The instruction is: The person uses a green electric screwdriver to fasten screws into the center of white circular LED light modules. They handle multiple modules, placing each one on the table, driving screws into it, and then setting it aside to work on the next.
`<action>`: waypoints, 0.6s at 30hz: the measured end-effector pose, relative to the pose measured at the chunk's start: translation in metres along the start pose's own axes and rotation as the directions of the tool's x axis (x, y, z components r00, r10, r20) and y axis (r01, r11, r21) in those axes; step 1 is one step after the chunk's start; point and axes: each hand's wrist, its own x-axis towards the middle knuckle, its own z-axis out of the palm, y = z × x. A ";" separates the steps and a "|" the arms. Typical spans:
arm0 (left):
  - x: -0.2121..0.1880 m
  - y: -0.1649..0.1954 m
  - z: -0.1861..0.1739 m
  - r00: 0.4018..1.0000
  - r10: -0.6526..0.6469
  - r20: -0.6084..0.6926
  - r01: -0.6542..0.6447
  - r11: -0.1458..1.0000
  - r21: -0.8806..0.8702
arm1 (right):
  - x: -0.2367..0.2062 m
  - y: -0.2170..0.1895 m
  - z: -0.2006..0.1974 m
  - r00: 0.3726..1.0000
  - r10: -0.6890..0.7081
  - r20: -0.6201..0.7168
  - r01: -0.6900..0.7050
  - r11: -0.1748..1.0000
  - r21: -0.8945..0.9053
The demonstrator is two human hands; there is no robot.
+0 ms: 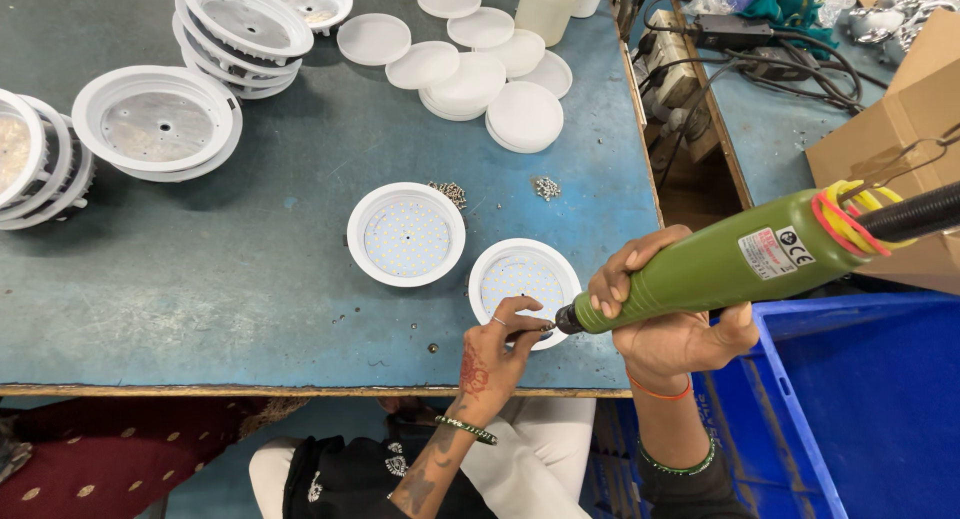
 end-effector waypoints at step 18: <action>0.019 0.003 0.000 0.933 0.292 0.210 -0.358 0.819 0.449 | -0.002 0.013 -0.010 0.996 -0.080 -0.050 0.079 0.997 -0.018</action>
